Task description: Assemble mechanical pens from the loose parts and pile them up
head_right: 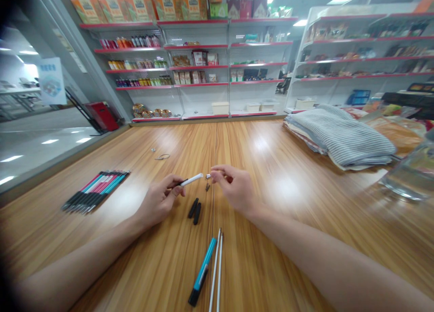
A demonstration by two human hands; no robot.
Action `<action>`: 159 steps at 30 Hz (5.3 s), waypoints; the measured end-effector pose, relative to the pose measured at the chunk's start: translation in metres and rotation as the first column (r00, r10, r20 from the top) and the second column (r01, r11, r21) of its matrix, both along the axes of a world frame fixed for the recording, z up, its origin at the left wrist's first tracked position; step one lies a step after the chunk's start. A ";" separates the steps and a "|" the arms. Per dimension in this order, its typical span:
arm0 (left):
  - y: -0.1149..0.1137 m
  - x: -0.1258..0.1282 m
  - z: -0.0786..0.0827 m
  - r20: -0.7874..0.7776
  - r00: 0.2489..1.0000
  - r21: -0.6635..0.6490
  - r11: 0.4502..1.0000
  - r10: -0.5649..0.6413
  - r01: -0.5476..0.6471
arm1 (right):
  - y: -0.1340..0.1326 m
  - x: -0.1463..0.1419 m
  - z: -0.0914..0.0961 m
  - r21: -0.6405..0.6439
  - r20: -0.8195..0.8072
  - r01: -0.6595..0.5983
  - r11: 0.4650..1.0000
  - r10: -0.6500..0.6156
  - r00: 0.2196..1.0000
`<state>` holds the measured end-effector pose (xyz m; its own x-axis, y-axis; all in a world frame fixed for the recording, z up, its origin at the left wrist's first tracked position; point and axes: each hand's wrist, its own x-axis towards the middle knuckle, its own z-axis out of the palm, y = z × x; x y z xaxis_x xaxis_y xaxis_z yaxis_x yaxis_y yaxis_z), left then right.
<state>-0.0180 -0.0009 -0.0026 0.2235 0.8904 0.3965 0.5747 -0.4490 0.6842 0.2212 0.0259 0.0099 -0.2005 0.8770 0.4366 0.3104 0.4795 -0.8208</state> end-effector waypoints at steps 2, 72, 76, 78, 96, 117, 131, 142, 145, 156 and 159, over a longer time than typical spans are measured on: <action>0.000 0.000 0.001 0.015 1.000 -0.006 1.000 0.006 -0.006 | 0.009 0.008 0.006 -0.252 0.021 -0.027 0.967 0.034 0.999; 0.007 -0.003 -0.002 -0.182 0.969 0.124 0.981 0.169 -0.148 | 0.019 0.020 -0.003 0.567 0.309 0.008 0.824 -0.222 0.925; 0.007 -0.003 -0.003 -0.211 0.963 0.157 0.978 0.166 -0.135 | 0.017 0.019 -0.002 0.563 0.357 -0.012 0.826 -0.230 0.906; 0.007 -0.003 -0.003 -0.224 0.960 0.164 0.977 0.169 -0.134 | 0.016 0.019 0.000 0.569 0.388 -0.030 0.822 -0.235 0.891; 0.003 -0.005 -0.002 -0.325 0.943 0.226 0.974 0.076 -0.001 | 0.008 0.015 0.004 0.650 0.344 -0.160 0.742 -0.100 0.933; 0.001 -0.007 -0.001 -0.199 0.975 0.302 0.953 0.097 -0.033 | 0.015 0.017 -0.009 0.585 0.341 -0.151 0.797 -0.072 0.937; -0.001 -0.004 0.005 -0.239 0.967 0.392 0.920 0.088 0.013 | 0.013 0.015 -0.009 0.557 0.408 -0.237 0.796 -0.013 0.913; -0.022 0.020 0.017 -0.611 0.789 0.394 0.887 0.059 0.240 | -0.013 -0.011 -0.004 0.526 0.483 -0.327 0.785 0.041 0.874; -0.020 0.018 0.013 -0.580 0.814 0.378 0.897 0.038 0.228 | -0.015 -0.011 -0.003 0.484 0.493 -0.328 0.811 0.056 0.868; -0.019 0.016 0.015 -0.638 0.768 0.286 0.941 0.048 0.178 | -0.007 -0.004 -0.008 0.459 0.427 -0.258 0.850 0.043 0.903; -0.017 0.015 0.014 -0.666 0.746 0.229 0.954 0.010 0.192 | -0.005 -0.004 -0.011 0.431 0.460 -0.280 0.858 0.058 0.886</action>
